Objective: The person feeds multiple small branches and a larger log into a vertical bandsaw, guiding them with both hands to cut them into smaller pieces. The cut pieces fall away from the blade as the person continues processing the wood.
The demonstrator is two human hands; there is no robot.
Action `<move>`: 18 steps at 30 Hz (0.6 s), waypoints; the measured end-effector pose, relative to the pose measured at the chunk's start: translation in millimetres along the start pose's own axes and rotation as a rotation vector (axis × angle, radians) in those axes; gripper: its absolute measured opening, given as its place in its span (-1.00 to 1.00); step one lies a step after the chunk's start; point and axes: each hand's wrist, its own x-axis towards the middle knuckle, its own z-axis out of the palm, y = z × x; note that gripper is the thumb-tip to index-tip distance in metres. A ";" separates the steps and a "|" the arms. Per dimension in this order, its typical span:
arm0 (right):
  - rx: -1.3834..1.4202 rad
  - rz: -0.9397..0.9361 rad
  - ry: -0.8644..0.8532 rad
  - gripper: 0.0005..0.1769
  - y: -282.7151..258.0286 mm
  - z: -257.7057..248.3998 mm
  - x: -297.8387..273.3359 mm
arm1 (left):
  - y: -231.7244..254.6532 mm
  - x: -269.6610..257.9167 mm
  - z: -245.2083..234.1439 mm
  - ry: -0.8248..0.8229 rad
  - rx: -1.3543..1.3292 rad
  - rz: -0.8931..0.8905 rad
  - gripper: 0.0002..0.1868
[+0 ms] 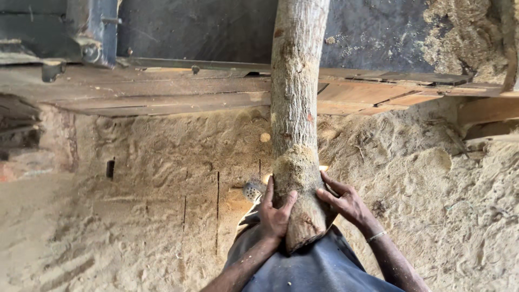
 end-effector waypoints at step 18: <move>-0.396 -0.801 0.534 -0.25 -7.6 16.6 -48.2 | 7.8 36.8 48.7 -0.039 0.081 0.133 0.09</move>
